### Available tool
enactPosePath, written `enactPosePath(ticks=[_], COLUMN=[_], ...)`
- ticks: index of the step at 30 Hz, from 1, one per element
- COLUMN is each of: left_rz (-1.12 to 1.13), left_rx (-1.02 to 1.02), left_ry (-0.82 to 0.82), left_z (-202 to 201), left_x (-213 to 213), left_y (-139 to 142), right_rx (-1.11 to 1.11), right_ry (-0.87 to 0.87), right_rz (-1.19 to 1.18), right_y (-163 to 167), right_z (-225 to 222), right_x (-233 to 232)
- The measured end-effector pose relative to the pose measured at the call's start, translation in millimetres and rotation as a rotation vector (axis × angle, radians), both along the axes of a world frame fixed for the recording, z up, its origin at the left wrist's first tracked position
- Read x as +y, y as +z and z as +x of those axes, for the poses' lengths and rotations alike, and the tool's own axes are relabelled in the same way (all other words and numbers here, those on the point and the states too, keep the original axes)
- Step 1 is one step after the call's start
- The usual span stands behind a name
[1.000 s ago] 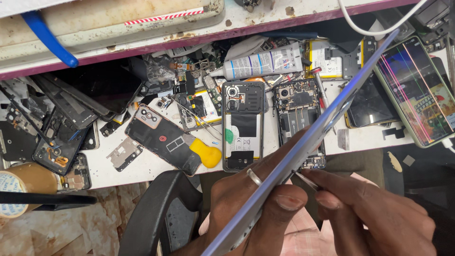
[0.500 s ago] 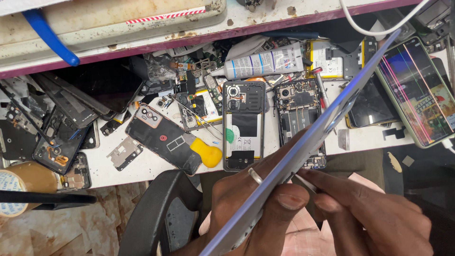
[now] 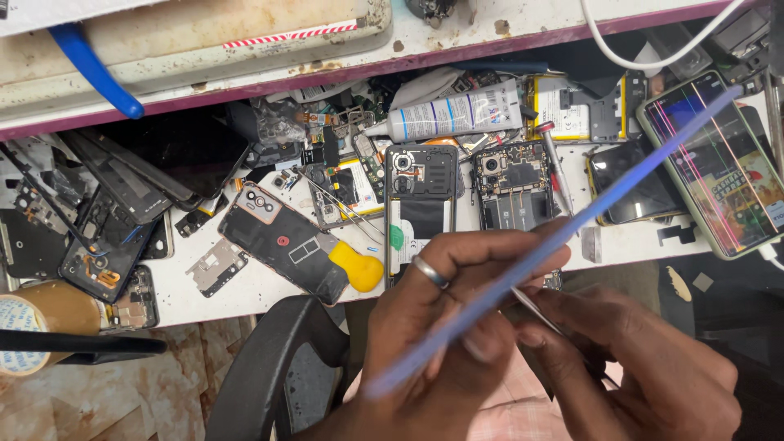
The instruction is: The person uses a screwdriver to remove screws from the back camera housing of a smartphone. They then use a prying tool to separate the back cover from the phone body and continue to pry along the edges to detach it.
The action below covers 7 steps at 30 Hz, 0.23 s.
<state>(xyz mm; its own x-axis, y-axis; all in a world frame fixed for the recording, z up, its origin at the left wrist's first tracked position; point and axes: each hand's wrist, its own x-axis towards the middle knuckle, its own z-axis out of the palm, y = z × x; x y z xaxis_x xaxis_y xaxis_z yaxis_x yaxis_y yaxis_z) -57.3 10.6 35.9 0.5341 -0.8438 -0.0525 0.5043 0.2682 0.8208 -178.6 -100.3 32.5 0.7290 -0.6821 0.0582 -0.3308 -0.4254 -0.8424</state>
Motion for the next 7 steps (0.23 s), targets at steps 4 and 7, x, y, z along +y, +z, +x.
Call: enactPosePath(ticks=[4,7], left_rz=[0.135,0.2], left_rx=[0.091,0.072], left_ry=[-0.052,-0.055], left_z=[3,-21], left_x=[10,6], left_y=[2,3], right_rx=[0.063,0.137], right_ry=[-0.054,-0.042], right_rz=[0.017,-0.007], right_y=[-1,-1], right_z=[1,-2], right_x=[-6,-12])
